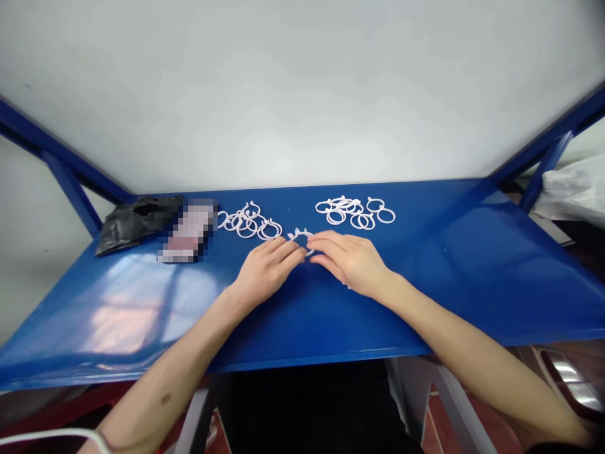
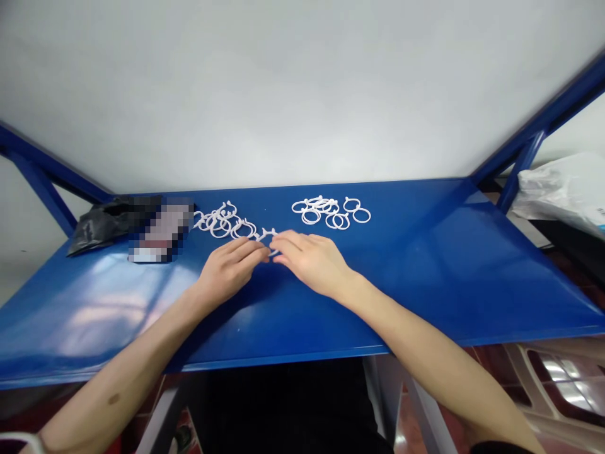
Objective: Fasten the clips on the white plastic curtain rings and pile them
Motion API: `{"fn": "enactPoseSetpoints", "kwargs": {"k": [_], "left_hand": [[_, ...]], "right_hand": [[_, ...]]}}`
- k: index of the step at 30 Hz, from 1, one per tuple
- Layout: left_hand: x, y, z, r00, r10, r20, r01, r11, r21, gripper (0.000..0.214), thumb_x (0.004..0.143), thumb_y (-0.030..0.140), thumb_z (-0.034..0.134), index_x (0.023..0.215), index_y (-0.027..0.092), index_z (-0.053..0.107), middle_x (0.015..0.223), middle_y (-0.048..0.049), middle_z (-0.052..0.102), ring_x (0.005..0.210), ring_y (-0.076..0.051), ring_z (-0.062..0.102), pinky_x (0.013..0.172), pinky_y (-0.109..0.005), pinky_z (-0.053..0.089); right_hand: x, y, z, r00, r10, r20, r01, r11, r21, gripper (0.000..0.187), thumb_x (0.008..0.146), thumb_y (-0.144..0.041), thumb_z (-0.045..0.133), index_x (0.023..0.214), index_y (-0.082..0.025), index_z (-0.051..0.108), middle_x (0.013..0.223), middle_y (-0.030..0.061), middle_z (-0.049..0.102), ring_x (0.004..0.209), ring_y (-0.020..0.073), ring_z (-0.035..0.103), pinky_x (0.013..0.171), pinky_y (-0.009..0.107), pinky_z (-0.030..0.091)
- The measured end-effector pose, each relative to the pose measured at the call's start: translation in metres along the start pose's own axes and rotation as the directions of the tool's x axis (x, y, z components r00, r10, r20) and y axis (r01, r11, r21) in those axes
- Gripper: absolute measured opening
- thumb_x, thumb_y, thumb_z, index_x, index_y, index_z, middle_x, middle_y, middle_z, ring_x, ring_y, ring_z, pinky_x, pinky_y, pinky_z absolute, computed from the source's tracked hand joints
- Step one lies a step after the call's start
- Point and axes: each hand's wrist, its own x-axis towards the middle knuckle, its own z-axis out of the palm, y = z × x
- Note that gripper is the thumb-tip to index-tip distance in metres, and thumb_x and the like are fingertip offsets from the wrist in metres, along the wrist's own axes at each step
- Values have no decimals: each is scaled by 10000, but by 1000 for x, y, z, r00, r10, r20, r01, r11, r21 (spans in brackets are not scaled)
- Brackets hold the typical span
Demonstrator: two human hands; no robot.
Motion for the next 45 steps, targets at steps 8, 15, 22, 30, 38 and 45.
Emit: {"fn": "enactPoseSetpoints", "kwargs": {"k": [8, 15, 22, 30, 38, 45], "left_hand": [[-26, -54, 3, 902, -430, -31, 430, 895, 122, 303, 966, 113, 453, 1107, 207, 704, 1041, -103, 732, 928, -280, 567, 804, -442, 455], [-14, -34, 3, 895, -435, -97, 445, 884, 140, 253, 968, 244, 554, 1181, 172, 671, 1154, -137, 691, 1041, -315, 564, 877, -470, 459], [-2, -4, 4, 994, -112, 4, 112, 991, -74, 172, 977, 202, 562, 1098, 184, 683, 1074, -77, 717, 968, -220, 598, 887, -387, 493], [-2, 6, 12, 989, -32, 141, 57, 983, -177, 242, 974, 405, 599, 1054, 205, 709, 1098, -80, 693, 982, -217, 605, 887, -387, 492], [-5, -6, 9, 978, -88, 187, 121, 977, -175, 221, 1002, 202, 513, 1030, 219, 731, 1134, -83, 672, 1018, -220, 573, 916, -400, 507], [-4, -7, 7, 978, -110, 177, 145, 969, -201, 261, 997, 142, 478, 998, 204, 731, 1123, -88, 693, 981, -215, 572, 894, -398, 530]], "right_hand": [[-15, 53, -62, 953, 237, 187, -280, 927, 251, 203, 945, -407, 631, 1027, -239, 708, 1052, 43, 727, 873, 191, 683, 791, 343, 547], [-48, 63, -50, 909, 113, 400, -192, 968, 163, 285, 951, -409, 618, 1204, -309, 702, 1383, 61, 579, 1066, 225, 659, 890, 391, 543], [-34, 54, -11, 940, 223, 256, -262, 956, 131, 251, 905, -417, 702, 941, -170, 689, 1023, 82, 636, 853, 200, 633, 793, 365, 541], [-7, 40, 16, 960, 189, 206, -231, 951, 204, 197, 896, -341, 715, 962, -155, 711, 1280, 126, 567, 877, 190, 666, 887, 408, 556], [-16, 51, 3, 970, 105, 221, -165, 948, 273, 208, 999, -310, 559, 919, -194, 712, 1330, 98, 553, 882, 169, 656, 870, 393, 543], [-18, 53, -19, 978, 83, 192, -136, 950, 280, 228, 1010, -286, 509, 928, -223, 712, 1288, 85, 615, 944, 204, 670, 856, 397, 548]]}}
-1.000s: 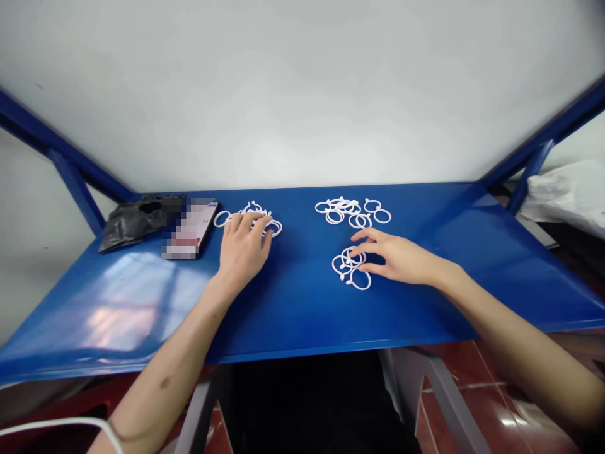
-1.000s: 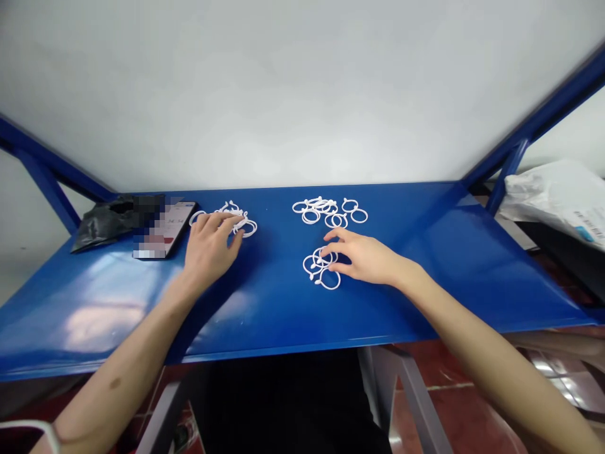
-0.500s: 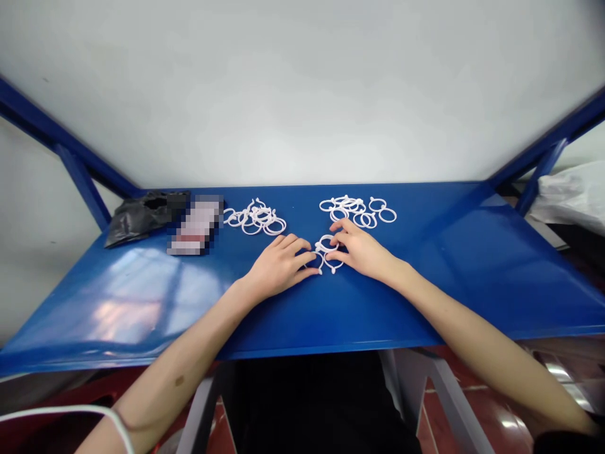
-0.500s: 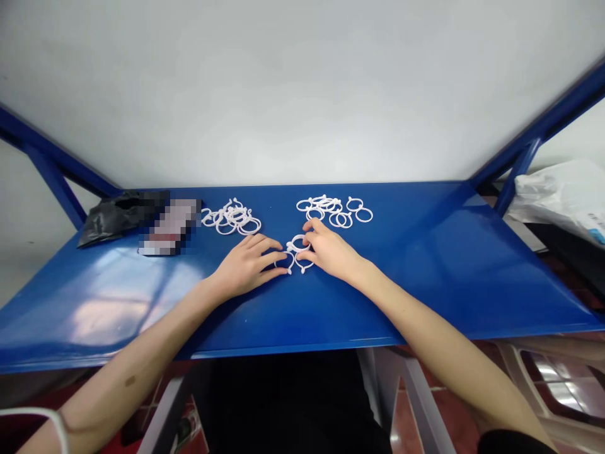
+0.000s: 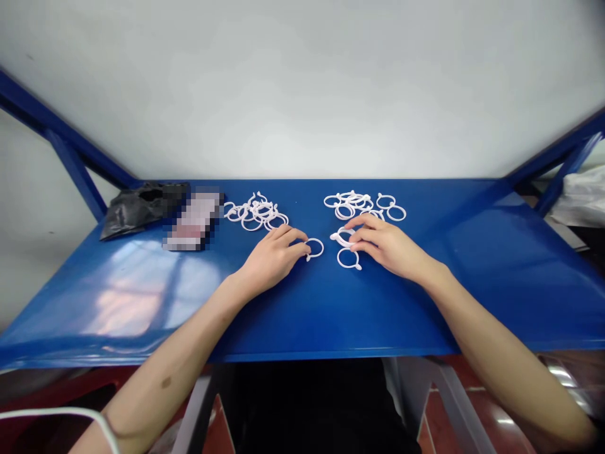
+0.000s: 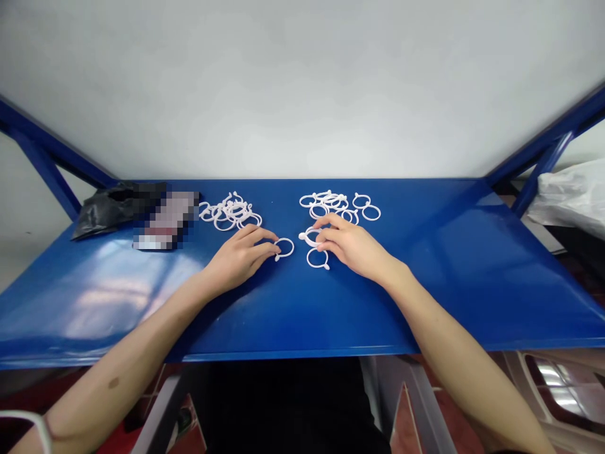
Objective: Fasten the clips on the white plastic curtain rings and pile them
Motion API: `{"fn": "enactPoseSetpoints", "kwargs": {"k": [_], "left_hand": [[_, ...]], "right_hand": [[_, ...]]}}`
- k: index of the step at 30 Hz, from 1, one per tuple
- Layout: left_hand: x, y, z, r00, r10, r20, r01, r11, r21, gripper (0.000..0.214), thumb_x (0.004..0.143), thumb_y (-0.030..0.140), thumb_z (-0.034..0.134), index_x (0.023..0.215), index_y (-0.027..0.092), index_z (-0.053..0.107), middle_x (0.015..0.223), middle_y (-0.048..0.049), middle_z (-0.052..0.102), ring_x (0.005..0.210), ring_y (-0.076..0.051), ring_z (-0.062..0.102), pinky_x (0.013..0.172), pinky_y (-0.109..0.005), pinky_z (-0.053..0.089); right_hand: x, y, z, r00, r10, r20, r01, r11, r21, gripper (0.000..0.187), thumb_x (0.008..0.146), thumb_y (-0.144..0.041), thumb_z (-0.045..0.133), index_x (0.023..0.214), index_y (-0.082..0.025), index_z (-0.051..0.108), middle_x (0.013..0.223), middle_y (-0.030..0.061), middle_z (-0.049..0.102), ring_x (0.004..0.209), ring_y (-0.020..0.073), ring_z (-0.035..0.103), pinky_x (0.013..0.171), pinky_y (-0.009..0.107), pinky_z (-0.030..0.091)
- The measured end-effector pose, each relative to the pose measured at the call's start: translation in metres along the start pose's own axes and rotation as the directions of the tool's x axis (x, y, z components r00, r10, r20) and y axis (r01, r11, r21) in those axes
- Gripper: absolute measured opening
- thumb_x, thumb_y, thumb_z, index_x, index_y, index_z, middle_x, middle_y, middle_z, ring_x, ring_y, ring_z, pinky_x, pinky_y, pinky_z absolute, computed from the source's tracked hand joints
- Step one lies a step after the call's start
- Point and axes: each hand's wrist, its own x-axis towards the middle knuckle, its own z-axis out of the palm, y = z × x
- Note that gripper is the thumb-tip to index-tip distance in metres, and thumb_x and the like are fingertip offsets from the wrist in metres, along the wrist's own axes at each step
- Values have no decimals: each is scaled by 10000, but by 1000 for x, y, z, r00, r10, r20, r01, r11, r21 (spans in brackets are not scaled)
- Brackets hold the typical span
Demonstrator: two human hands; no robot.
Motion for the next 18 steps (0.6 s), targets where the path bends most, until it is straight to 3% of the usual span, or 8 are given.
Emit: {"fn": "enactPoseSetpoints", "kwargs": {"k": [5, 11, 15, 18], "left_hand": [[0, 2, 1, 999, 13, -33, -14, 1000, -10, 228, 1004, 153, 483, 999, 202, 706, 1116, -73, 697, 960, -205, 564, 898, -381, 524], [1, 7, 0, 999, -5, -49, 0, 994, -109, 165, 993, 164, 523, 1032, 191, 681, 1115, -76, 701, 998, -206, 575, 943, -404, 509], [3, 12, -5, 998, -50, 26, 55, 942, -330, 176, 1010, 164, 485, 1047, 207, 652, 1074, -60, 706, 1007, -190, 596, 943, -388, 503], [4, 17, -8, 982, -167, 87, 187, 818, -543, 169, 1032, 218, 458, 1014, 201, 625, 983, -43, 689, 901, -159, 621, 831, -319, 519]], "right_hand": [[-1, -2, -5, 1000, -18, -22, 18, 1000, 11, 211, 1012, -313, 518, 964, -238, 709, 1180, 63, 670, 1047, 216, 658, 911, 380, 527], [2, -12, 15, 998, -64, -5, 64, 998, 4, 200, 1027, -334, 514, 992, -228, 681, 1016, 48, 710, 958, 202, 645, 856, 354, 515], [3, -19, 25, 993, -66, -97, 74, 993, 88, 177, 1022, -335, 527, 991, -237, 672, 1055, 50, 716, 1015, 206, 633, 907, 364, 500], [3, -25, 26, 988, 19, -153, 21, 967, 255, 150, 993, -338, 580, 959, -228, 676, 1027, 41, 712, 967, 187, 646, 883, 342, 502]]}}
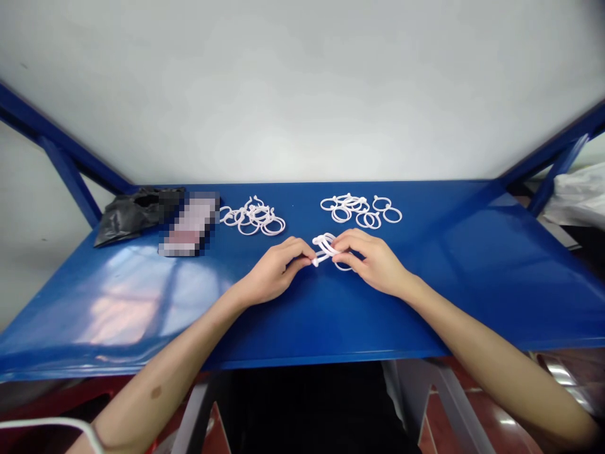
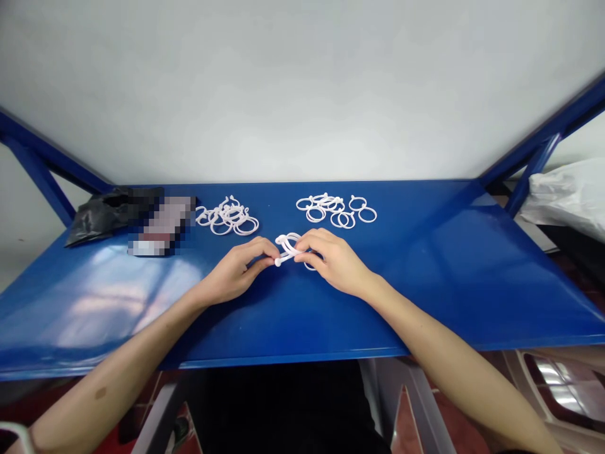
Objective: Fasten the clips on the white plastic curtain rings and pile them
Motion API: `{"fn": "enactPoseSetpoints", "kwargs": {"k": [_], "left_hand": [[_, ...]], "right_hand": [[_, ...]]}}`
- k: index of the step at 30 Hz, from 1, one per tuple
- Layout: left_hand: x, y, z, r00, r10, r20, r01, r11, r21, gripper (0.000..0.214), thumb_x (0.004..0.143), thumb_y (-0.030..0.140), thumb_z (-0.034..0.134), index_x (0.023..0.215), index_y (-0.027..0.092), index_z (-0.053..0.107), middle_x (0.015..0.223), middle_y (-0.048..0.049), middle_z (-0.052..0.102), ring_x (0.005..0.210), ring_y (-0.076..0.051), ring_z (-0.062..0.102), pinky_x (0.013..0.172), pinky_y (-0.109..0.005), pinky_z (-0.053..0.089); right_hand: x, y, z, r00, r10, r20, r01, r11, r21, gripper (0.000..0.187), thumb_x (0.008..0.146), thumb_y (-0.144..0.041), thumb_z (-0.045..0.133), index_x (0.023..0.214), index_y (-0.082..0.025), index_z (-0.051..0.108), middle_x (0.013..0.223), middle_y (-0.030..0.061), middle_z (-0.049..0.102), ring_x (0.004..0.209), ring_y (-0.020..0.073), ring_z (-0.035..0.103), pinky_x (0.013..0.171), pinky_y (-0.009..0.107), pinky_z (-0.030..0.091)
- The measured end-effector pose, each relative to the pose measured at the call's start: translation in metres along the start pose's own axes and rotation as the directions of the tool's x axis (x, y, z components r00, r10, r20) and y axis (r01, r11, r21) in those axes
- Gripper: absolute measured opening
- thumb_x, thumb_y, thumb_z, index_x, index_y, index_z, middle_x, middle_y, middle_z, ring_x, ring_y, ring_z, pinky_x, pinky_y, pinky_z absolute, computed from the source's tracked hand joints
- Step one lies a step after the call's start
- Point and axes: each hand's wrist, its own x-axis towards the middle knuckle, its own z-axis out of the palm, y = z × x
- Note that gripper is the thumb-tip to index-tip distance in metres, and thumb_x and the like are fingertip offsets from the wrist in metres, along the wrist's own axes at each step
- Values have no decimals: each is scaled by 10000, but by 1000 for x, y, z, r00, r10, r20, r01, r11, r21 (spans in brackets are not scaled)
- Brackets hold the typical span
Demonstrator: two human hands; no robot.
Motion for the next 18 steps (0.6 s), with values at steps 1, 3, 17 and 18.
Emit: {"fn": "enactPoseSetpoints", "kwargs": {"k": [1, 3, 17, 18], "left_hand": [[0, 1, 1, 999, -47, -7, 46, 996, -82, 173, 1036, 244, 456, 1002, 195, 618, 952, -39, 682, 865, -151, 624, 799, -303, 519], [1, 2, 2, 994, -111, -8, 106, 964, -242, 196, 1040, 296, 455, 989, 183, 607, 908, -36, 673, 824, -143, 630, 775, -292, 521], [7, 5, 19, 926, -372, -68, 275, 786, -554, 144, 989, 314, 524, 1009, 180, 574, 950, -31, 674, 840, -145, 675, 785, -303, 577], [6, 5, 20, 925, -361, -114, 254, 815, -521, 131, 990, 288, 516, 1048, 182, 566, 991, -41, 676, 863, -147, 683, 786, -304, 583]], "right_hand": [[0, -2, 1, 999, 52, -4, -52, 996, 72, 151, 980, -346, 600, 942, -223, 679, 994, 34, 710, 917, 176, 650, 845, 328, 509], [1, -5, 4, 984, 178, 16, -177, 953, 244, 174, 948, -377, 638, 918, -211, 684, 917, 23, 706, 818, 156, 649, 760, 304, 519], [-1, -22, 31, 976, 217, 20, -216, 951, 221, 116, 925, -287, 691, 849, -200, 703, 800, -15, 678, 677, 110, 570, 617, 237, 419], [-1, -21, 31, 985, 171, -6, -168, 973, 159, 109, 939, -284, 677, 877, -198, 701, 815, -10, 679, 685, 112, 576, 621, 236, 422]]}}
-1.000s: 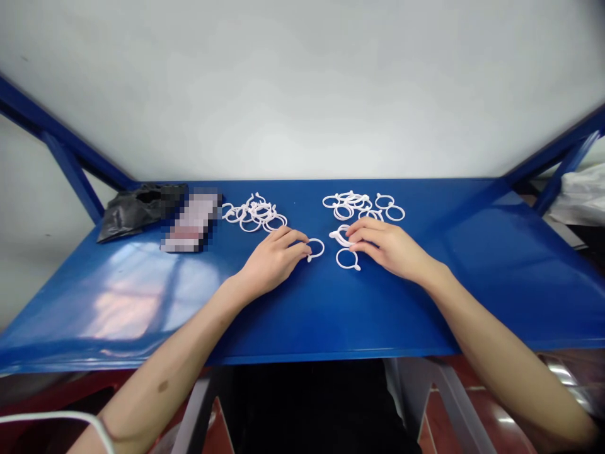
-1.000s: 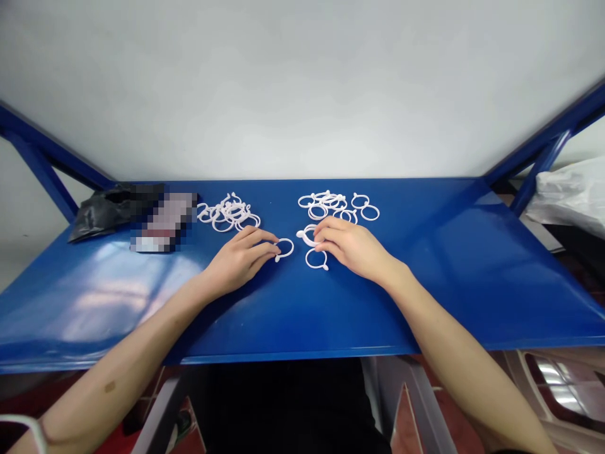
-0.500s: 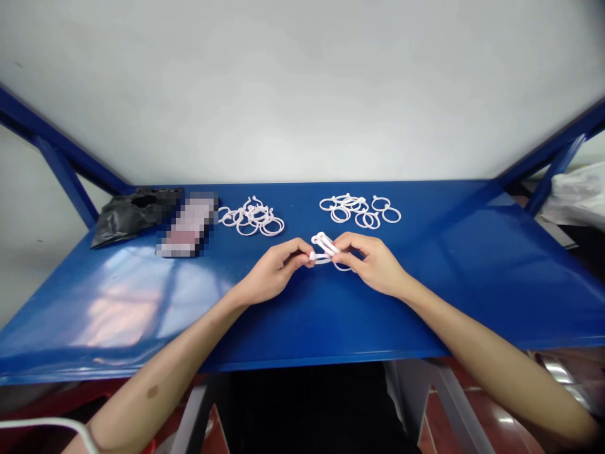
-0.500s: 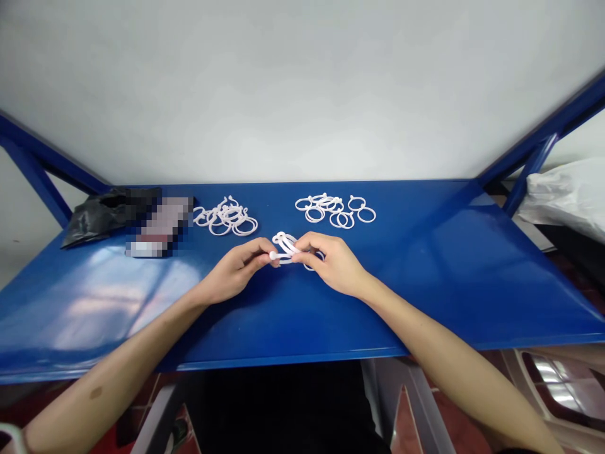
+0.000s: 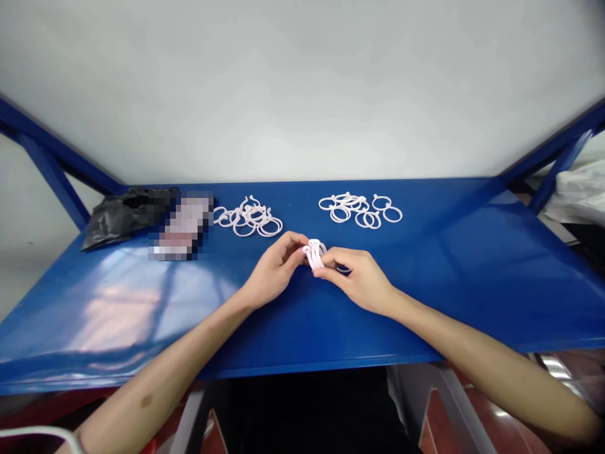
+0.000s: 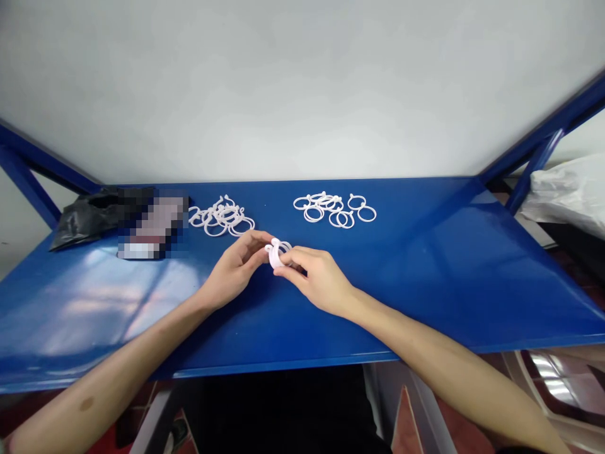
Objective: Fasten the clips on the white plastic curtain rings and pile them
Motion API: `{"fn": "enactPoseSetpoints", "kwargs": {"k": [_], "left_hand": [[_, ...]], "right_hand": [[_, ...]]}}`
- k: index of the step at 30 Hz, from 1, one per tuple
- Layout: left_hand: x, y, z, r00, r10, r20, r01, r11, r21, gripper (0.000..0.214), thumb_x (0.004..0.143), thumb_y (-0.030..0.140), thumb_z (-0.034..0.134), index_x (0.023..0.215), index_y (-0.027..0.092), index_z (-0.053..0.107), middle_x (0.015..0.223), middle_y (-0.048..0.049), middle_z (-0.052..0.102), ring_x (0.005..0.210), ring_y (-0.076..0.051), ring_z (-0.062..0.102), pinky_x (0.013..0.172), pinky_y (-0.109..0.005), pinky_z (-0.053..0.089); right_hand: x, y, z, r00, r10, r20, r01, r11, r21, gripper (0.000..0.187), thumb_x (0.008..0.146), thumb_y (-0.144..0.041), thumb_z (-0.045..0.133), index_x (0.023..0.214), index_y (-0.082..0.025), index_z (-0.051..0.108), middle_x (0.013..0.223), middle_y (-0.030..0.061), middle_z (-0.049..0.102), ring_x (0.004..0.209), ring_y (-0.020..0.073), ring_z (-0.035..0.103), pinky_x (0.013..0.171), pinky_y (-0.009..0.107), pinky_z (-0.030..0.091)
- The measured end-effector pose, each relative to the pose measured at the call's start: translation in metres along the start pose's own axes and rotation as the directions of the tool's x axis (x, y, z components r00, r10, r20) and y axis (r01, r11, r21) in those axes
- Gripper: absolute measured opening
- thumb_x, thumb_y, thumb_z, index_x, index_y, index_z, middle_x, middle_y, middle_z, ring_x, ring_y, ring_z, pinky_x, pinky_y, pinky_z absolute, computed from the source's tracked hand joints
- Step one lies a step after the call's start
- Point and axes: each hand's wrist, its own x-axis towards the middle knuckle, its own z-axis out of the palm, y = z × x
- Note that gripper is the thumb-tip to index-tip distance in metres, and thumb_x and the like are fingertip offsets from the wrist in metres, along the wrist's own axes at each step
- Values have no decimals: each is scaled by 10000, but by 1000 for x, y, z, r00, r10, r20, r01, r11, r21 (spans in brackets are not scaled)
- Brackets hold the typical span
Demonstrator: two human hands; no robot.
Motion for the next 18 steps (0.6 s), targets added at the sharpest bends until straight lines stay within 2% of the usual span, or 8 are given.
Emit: {"fn": "enactPoseSetpoints", "kwargs": {"k": [3, 4, 6, 7, 9, 12, 15, 18], "left_hand": [[-5, -1, 1, 952, 272, -140, -226, 935, 273, 199, 975, 180, 506, 1170, 188, 543, 1144, -92, 655, 959, -160, 691, 829, -320, 595], [-8, -1, 1, 906, 404, -123, -328, 857, 397, 234, 962, 145, 515, 1189, 192, 546, 1178, -100, 650, 1001, -167, 687, 861, -324, 592], [-12, 2, 1, 815, 576, 59, -505, 656, 562, 271, 950, 108, 526, 1200, 202, 568, 1218, -93, 659, 1084, -173, 672, 937, -315, 573], [-13, 4, 1, 797, 581, 167, -553, 588, 590, 268, 960, 111, 512, 1202, 206, 579, 1230, -83, 669, 1115, -170, 665, 963, -303, 563], [-14, 7, 0, 826, 470, 312, -553, 564, 613, 269, 1008, 143, 428, 1203, 209, 601, 1269, -59, 675, 1140, -158, 662, 985, -282, 551], [-13, 7, -2, 873, 276, 403, -487, 558, 672, 364, 1056, 189, 288, 1104, 200, 649, 1226, -35, 695, 1084, -152, 680, 946, -279, 559], [-12, 4, -6, 837, 272, 475, -548, 422, 723, 441, 1076, 222, 231, 945, 184, 650, 1042, -33, 719, 920, -139, 695, 817, -252, 572], [-12, 3, -11, 764, 352, 541, -634, 255, 730, 437, 1074, 210, 241, 858, 176, 619, 934, -41, 708, 840, -131, 679, 757, -236, 569]], "right_hand": [[-1, 3, 0, 983, -176, -52, 161, 961, -224, 121, 987, -274, 611, 960, -179, 680, 870, 23, 693, 736, 131, 619, 671, 246, 461], [-2, 4, 0, 971, -232, -57, 203, 927, -315, 140, 1003, -271, 582, 969, -169, 672, 880, 36, 698, 756, 141, 633, 692, 254, 475], [-4, 5, 0, 948, -317, -33, 262, 832, -489, 201, 1032, -258, 516, 941, -153, 660, 865, 54, 702, 761, 160, 651, 699, 270, 492], [-5, 5, 0, 938, -348, -11, 282, 779, -559, 226, 1041, -244, 488, 926, -148, 657, 850, 57, 703, 747, 165, 654, 689, 276, 495], [-8, 4, 0, 921, -389, 28, 312, 692, -652, 237, 1045, -208, 463, 924, -143, 656, 845, 57, 705, 726, 170, 656, 677, 286, 494], [-12, 4, 4, 906, -417, 70, 338, 615, -712, 213, 1034, -168, 469, 937, -143, 656, 862, 53, 709, 719, 167, 655, 668, 294, 480], [-13, 3, 8, 896, -428, 117, 361, 549, -754, 242, 1030, -148, 467, 874, -146, 651, 811, 40, 693, 663, 157, 630, 625, 305, 444], [-11, 2, 3, 880, -430, 201, 413, 486, -770, 248, 1039, -199, 477, 874, -151, 656, 833, 41, 699, 674, 161, 616, 640, 328, 430]]}}
